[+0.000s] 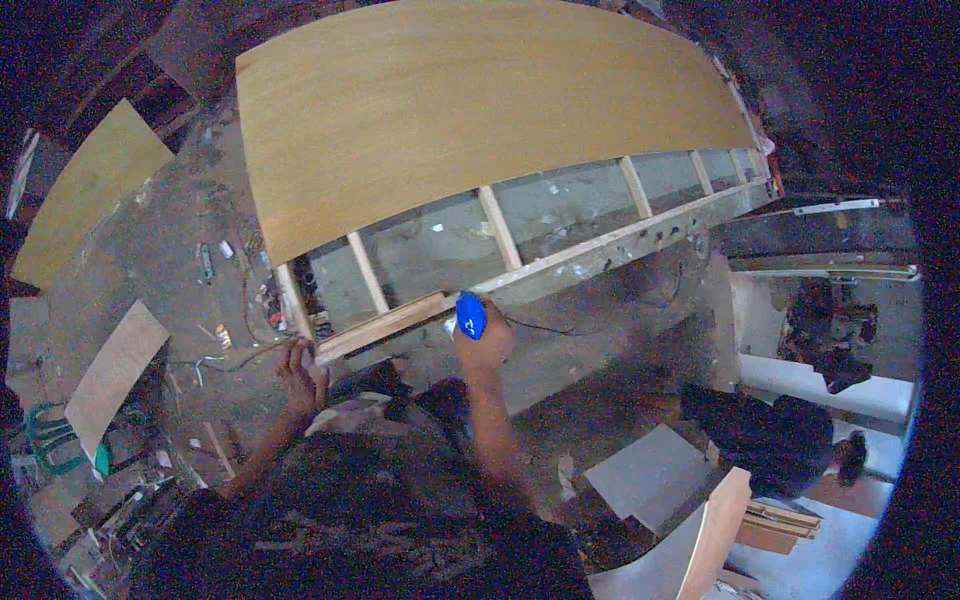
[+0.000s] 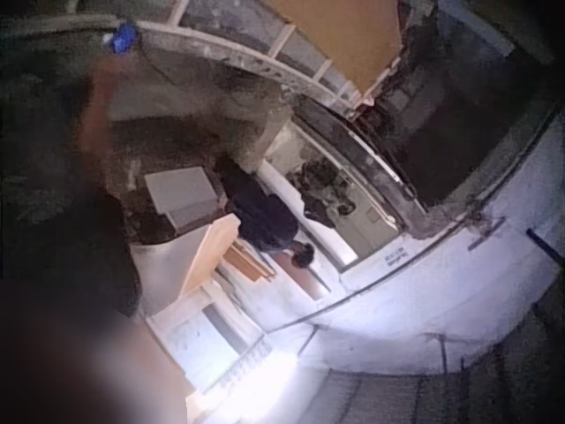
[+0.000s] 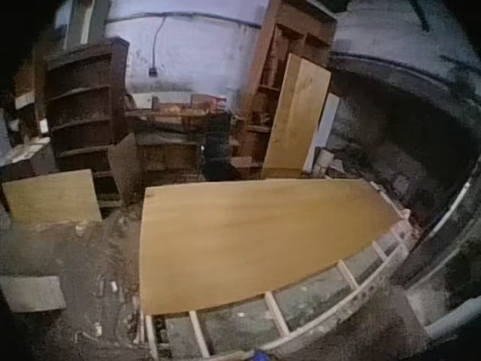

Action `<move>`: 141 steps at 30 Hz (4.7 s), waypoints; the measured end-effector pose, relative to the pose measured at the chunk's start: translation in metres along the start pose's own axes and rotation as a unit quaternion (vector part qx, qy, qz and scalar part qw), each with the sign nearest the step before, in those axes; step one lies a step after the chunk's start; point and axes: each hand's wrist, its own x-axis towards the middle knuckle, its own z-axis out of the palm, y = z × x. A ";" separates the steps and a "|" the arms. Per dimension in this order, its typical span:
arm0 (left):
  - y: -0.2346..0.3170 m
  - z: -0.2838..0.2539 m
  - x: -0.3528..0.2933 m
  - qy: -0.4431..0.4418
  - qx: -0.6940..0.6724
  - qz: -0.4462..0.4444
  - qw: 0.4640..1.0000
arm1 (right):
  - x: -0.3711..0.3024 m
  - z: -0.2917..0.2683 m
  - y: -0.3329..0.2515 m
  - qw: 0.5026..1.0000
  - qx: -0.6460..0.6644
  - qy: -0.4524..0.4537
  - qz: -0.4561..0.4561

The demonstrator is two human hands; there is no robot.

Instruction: The person applies adhesive from a tube along the joints of a wooden frame, then positions and presses a large plywood panel onto the frame to bond it. The person works in a workshop with tools and materials visible.

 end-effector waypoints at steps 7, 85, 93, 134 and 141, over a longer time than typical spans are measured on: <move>-0.134 -0.007 -0.078 -0.396 -0.059 -0.404 0.822 | -0.055 0.017 -0.046 0.999 0.005 0.006 -0.041; -0.456 0.031 0.845 -0.555 -0.235 0.052 0.797 | 0.303 0.488 -0.577 0.777 0.338 0.453 0.278; -0.470 0.088 0.899 -0.713 -0.338 0.092 0.607 | 0.413 0.501 -0.589 0.719 0.329 0.528 0.310; -0.184 0.443 1.186 -0.860 -0.181 -0.233 0.416 | 0.661 0.607 -0.628 0.259 0.141 0.880 0.373; -0.149 0.512 1.232 -0.900 -0.262 -0.252 0.239 | 0.715 0.634 -0.646 0.230 0.161 0.886 0.369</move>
